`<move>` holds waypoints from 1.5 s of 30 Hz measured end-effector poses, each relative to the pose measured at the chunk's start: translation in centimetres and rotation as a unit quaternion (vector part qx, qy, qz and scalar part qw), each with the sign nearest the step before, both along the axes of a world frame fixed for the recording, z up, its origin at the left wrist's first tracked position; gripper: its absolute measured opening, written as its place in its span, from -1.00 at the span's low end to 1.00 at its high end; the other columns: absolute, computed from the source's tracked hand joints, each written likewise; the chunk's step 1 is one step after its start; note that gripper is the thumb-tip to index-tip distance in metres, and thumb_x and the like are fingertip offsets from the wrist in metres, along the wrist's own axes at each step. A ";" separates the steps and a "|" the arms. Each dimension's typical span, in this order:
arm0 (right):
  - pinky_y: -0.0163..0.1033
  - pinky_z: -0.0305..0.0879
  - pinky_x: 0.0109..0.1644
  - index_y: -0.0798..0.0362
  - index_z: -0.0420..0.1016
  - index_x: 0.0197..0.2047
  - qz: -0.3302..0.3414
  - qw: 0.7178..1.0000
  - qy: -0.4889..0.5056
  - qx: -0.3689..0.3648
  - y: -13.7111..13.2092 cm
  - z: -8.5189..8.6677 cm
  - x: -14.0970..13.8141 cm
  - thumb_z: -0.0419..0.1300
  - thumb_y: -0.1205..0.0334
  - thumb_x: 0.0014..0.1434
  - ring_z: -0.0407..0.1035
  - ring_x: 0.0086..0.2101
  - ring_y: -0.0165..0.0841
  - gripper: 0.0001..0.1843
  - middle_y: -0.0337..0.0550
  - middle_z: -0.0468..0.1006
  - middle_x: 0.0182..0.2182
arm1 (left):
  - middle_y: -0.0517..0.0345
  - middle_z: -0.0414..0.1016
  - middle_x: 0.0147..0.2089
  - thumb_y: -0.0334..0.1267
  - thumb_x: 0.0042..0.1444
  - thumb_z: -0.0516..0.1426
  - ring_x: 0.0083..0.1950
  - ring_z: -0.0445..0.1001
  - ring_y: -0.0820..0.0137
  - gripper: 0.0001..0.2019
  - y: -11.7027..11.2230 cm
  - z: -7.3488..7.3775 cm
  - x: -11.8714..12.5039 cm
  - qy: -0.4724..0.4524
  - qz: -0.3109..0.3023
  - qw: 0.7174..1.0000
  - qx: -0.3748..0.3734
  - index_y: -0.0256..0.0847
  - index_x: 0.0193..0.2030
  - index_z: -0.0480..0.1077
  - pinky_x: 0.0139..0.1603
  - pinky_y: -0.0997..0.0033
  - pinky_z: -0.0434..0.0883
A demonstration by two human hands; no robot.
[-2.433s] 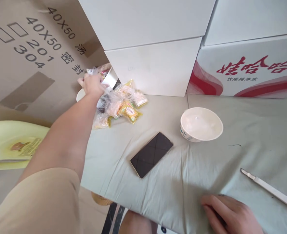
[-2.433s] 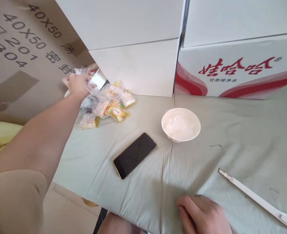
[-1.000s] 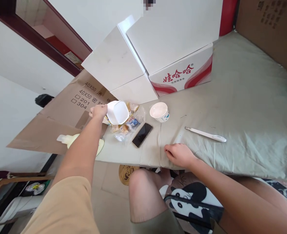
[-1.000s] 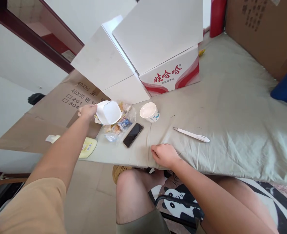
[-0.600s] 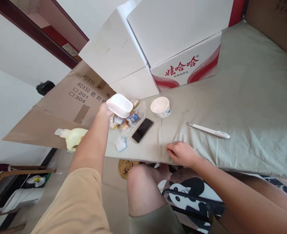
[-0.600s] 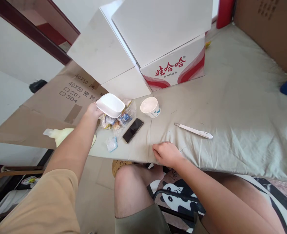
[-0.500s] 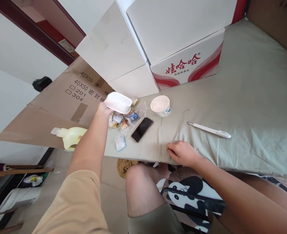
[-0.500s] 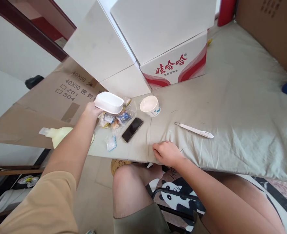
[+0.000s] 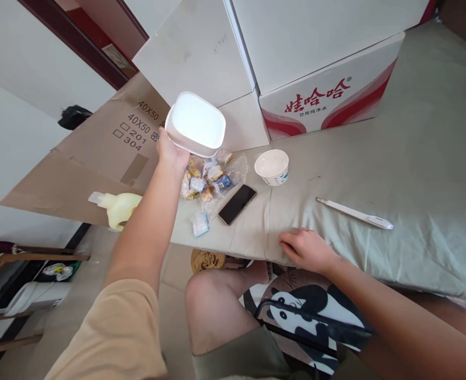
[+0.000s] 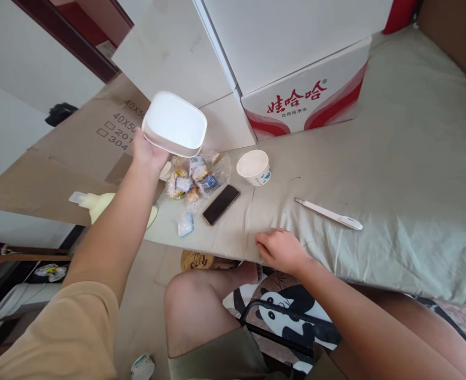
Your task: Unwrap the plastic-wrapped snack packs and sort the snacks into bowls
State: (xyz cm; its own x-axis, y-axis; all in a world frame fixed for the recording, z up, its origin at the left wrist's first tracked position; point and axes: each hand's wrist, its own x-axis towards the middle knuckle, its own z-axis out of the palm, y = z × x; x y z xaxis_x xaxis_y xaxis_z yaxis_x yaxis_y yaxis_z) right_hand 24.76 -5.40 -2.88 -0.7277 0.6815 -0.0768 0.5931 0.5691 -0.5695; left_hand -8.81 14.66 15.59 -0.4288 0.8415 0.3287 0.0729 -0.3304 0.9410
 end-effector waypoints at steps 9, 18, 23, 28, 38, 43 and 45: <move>-0.19 0.13 -0.17 0.07 0.48 -0.21 -0.014 0.996 0.078 0.052 -1.8 -1.3 3.7 -0.09 0.25 0.38 0.38 -0.46 -0.35 -0.68 -0.13 0.58 -0.45 | 0.13 0.47 -0.13 -0.04 0.36 0.07 0.13 0.46 0.13 -0.77 -9.4 -4.1 20.5 0.425 -0.161 0.887 0.087 -0.14 -0.06 0.37 0.13 0.09 0.42; -0.25 0.19 -0.26 0.04 0.42 -0.21 -0.018 0.963 0.223 0.153 -7.1 -2.8 10.2 0.01 0.35 0.36 0.37 -0.50 -0.42 -0.82 -0.25 0.55 -0.48 | 0.00 0.57 -0.10 -0.49 0.25 0.01 0.06 0.47 0.14 -0.72 -10.3 -11.7 32.6 0.716 -0.302 0.627 -0.051 -0.18 -0.02 0.45 0.08 0.10 0.31; -0.28 0.27 -0.28 0.02 0.44 -0.21 -0.031 0.965 0.216 0.149 -7.9 -2.2 12.9 0.03 0.37 0.34 0.43 -0.46 -0.39 -0.83 -0.22 0.61 -0.44 | -0.05 0.48 0.12 -0.45 0.17 0.12 0.18 0.40 0.14 -0.69 -13.0 -12.8 29.7 0.633 -0.258 0.729 -0.037 -0.17 0.05 0.42 0.15 0.11 0.31; -0.28 0.20 -0.34 0.03 0.50 -0.17 -0.046 0.993 0.076 0.083 -9.5 -0.4 10.1 -0.02 0.27 0.36 0.48 -0.40 -0.36 -0.75 -0.12 0.65 -0.34 | 0.11 0.46 -0.28 -0.38 0.23 0.03 -0.22 0.44 0.37 -0.87 -22.1 -14.7 23.0 0.478 -0.233 0.847 -0.019 -0.16 -0.29 0.37 -0.13 0.37 0.37; -0.15 0.32 -0.02 0.09 0.58 -0.04 0.057 0.938 -0.285 -0.187 -28.4 -2.0 4.3 0.09 0.42 0.27 0.53 -0.02 -0.12 -0.71 0.05 0.65 -0.07 | 0.19 0.46 -0.38 -0.40 0.13 0.08 -0.35 0.40 0.41 -0.90 -35.1 -24.4 17.2 0.385 -0.266 0.832 -0.299 -0.15 -0.36 0.38 -0.25 0.42 0.31; 0.03 0.29 0.06 0.23 0.59 -0.02 -0.009 0.923 -0.355 -0.149 -30.7 -2.0 3.8 0.19 0.27 0.26 0.44 0.05 0.07 -0.71 0.28 0.59 -0.03 | 0.13 0.51 -0.27 -0.38 0.15 0.08 -0.29 0.41 0.38 -0.89 -35.2 -25.3 18.0 0.371 -0.312 0.829 -0.278 -0.15 -0.36 0.40 -0.23 0.39 0.31; -0.04 0.27 0.06 0.15 0.64 -0.13 -0.007 0.920 -0.361 -0.152 -31.5 -2.1 3.1 0.11 0.38 0.29 0.46 0.04 -0.03 -0.75 0.18 0.62 -0.07 | 0.10 0.51 -0.27 -0.40 0.15 0.06 -0.29 0.42 0.37 -0.88 -35.1 -25.3 18.3 0.364 -0.303 0.835 -0.281 -0.16 -0.34 0.40 -0.23 0.37 0.31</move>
